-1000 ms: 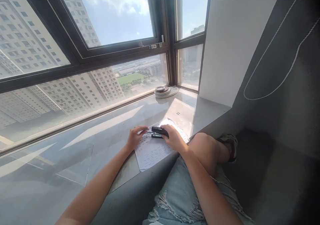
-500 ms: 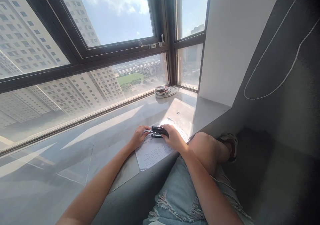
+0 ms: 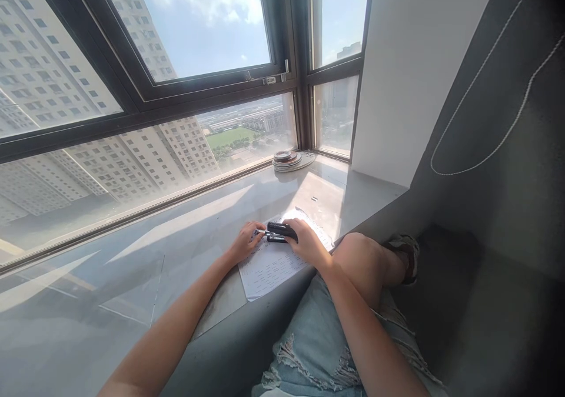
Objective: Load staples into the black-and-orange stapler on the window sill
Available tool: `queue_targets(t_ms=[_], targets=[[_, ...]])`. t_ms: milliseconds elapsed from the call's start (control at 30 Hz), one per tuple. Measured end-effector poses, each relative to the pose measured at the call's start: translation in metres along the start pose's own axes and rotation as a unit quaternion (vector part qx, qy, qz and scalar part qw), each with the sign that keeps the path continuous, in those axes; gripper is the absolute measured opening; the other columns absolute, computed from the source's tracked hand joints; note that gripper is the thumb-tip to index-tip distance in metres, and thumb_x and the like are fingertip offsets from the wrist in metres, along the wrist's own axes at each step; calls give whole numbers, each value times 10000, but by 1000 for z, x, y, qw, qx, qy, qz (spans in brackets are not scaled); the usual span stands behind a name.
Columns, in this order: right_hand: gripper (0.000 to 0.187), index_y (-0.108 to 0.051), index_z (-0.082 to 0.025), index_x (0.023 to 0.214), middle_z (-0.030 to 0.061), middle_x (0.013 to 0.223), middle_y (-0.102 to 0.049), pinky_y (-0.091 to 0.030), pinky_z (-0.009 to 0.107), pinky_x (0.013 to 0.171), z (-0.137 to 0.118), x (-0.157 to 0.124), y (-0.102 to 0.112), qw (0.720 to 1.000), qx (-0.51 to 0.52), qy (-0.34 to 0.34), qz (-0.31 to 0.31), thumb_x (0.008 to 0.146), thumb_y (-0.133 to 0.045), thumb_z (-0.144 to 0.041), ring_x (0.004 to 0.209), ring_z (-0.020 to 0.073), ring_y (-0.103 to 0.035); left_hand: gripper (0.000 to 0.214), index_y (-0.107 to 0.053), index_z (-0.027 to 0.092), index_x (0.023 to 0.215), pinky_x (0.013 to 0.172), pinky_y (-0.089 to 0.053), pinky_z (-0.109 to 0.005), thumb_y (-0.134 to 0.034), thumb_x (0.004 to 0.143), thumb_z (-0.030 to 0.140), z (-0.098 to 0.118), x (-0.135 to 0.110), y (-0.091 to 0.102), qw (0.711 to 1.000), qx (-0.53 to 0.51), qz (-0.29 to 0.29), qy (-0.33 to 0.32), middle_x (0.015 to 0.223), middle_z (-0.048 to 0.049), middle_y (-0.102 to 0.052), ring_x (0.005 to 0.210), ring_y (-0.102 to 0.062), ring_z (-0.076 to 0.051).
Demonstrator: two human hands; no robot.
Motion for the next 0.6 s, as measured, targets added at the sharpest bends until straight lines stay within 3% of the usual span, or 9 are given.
queue_targets(t_ms=[600], targets=[[380,-610,-250,1254,75,1149,-643,-489,417,956,-1,0,1,1000,-2,4,3,890,-612,-143,1100,269,-580,173,-633,227,1105,1004,-494,-449,-525,1003,317,1,0,0,1000,-5,-10,16,1133,-88,-696,1113,-631,-256]])
Point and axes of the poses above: each hand's wrist, its own x-axis towards the middle knuckle, its own y-axis out of the back of the hand, z = x × y, the point moved 6 cm from there along x, towards the middle knuckle
